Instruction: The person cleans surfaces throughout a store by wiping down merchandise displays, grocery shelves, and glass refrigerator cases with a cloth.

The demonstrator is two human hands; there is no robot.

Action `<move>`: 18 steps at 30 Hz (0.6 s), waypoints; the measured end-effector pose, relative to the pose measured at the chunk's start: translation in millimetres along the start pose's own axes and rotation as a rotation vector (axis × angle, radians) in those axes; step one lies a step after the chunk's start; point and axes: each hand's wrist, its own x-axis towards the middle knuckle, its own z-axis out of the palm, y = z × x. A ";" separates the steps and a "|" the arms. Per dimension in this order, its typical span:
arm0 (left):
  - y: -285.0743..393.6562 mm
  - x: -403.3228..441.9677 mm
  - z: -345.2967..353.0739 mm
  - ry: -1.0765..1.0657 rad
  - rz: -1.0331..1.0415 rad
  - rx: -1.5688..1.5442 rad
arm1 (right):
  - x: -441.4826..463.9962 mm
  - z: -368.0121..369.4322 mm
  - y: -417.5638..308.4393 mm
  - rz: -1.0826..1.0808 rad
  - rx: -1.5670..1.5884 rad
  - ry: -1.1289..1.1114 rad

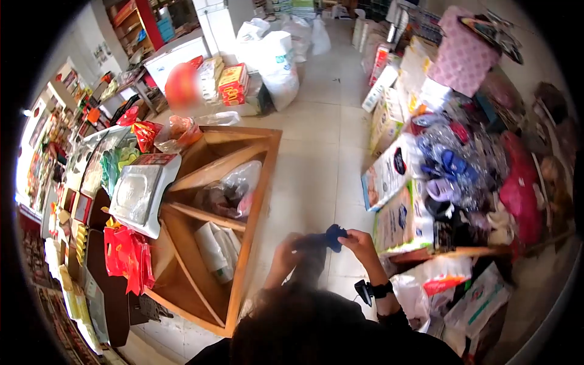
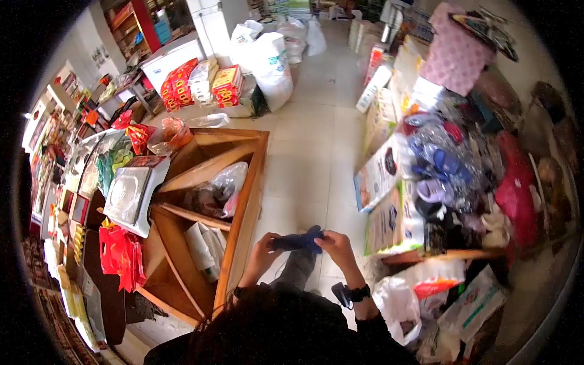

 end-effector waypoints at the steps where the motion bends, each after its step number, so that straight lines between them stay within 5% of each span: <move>1: -11.2 21.5 -0.4 0.020 -0.063 0.003 | 28.7 0.5 2.3 -0.020 0.012 0.006; 4: -24.8 93.3 -1.3 0.020 -0.050 0.109 | 96.2 -4.3 -21.7 -0.064 0.028 0.017; 6: -32.9 138.3 2.3 0.141 0.167 0.379 | 132.2 -23.0 -38.2 -0.005 -0.164 0.032; 8: -15.8 194.2 0.5 0.075 0.082 0.401 | 168.0 -35.3 -64.0 -0.004 -0.026 0.091; 12: 22.5 290.4 10.6 -0.051 0.274 0.606 | 241.3 -85.6 -47.8 0.006 -0.012 0.170; 18: 16.4 418.1 42.0 -0.086 0.140 0.415 | 346.8 -141.0 -48.0 0.099 0.105 0.321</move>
